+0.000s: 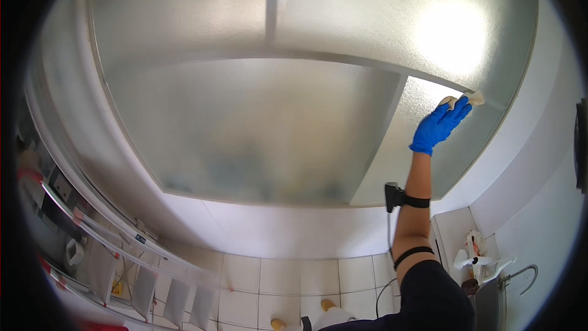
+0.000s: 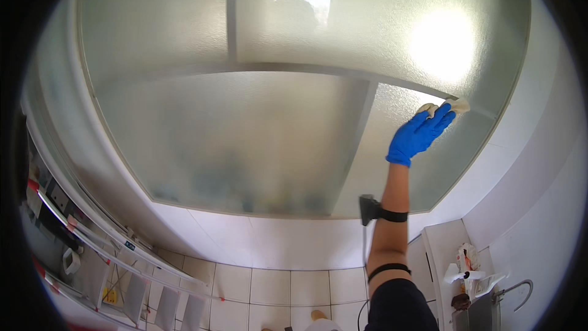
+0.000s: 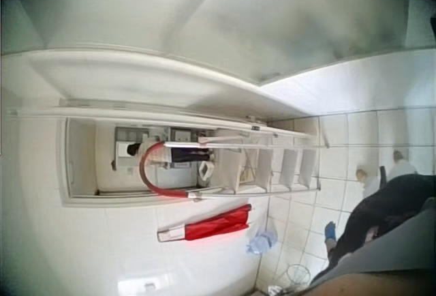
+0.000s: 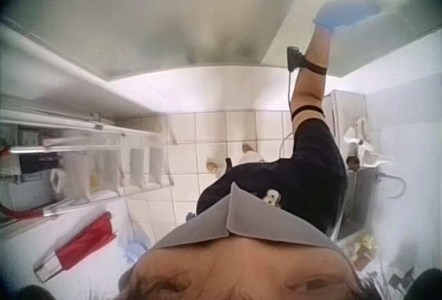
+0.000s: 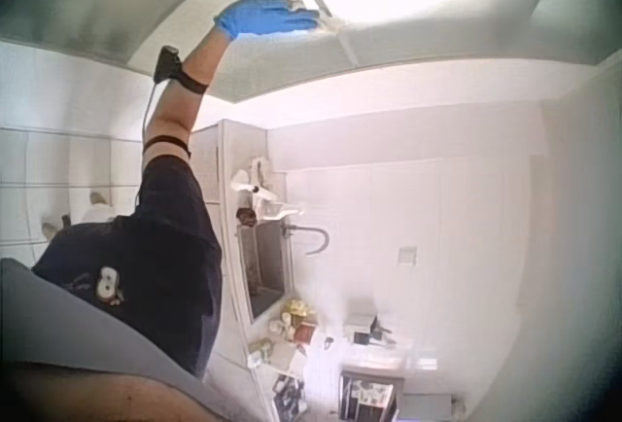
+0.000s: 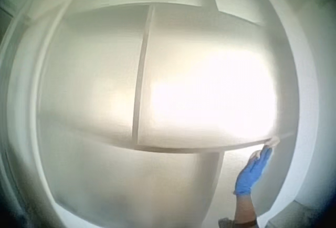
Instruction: The person wipes tiled walls with a cloth, rinses the cloth and a dark object in a sink, and uses a scraper and a spray bottle to clean the tiles and door frame.
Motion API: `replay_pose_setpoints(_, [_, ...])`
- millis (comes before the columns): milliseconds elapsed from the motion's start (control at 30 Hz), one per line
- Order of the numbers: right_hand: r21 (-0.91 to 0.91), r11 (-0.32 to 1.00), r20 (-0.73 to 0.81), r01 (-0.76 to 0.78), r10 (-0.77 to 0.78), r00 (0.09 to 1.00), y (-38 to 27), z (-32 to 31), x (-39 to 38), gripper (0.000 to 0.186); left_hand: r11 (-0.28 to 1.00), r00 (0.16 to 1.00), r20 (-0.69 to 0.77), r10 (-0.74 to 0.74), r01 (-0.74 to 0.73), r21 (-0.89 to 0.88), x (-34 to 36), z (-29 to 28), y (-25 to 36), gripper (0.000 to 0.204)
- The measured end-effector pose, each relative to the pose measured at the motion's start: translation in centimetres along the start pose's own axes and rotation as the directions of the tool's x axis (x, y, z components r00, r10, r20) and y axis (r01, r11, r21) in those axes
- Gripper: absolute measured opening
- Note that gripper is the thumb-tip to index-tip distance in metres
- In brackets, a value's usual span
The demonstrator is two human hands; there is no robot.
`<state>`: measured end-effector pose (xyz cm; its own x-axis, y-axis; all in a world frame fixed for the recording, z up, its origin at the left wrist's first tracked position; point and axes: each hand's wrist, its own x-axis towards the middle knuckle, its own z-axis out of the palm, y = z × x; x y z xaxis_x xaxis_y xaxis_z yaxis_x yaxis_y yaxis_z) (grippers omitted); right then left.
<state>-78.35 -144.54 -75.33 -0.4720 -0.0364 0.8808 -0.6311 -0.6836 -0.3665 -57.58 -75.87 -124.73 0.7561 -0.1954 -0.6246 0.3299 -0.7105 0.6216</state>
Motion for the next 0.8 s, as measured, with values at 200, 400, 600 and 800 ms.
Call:
replay_pose_setpoints(200, [0.123, 0.961, 0.361, 0.248, -0.276, 0.891, -28.4, 6.8, -10.5, 0.050, 0.997, 0.997, -0.059, -0.055, 0.052, -0.065, 1.4, -5.6, -3.8, 0.032])
replay_pose_setpoints(400, [0.575, 0.400, 0.230, 0.714, -0.916, 0.328, -44.5, 10.6, -29.5, 0.049, 0.941, 0.954, -0.035, -0.296, 0.286, -0.179, -1.7, -3.5, -15.4, 0.033])
replay_pose_setpoints(600, [0.918, 0.038, 0.094, 0.395, -0.988, -0.123, -38.7, 5.5, -41.7, 0.050, 0.747, 0.797, -0.003, -0.604, 0.564, -0.352, -16.1, 3.1, -30.8, 0.033])
replay_pose_setpoints(800, [0.882, -0.032, 0.342, 0.469, -0.642, -0.687, -9.2, -5.0, -32.2, 0.060, 0.733, 0.822, 0.074, -0.565, 0.541, -0.412, -16.6, 10.6, -32.4, 0.034])
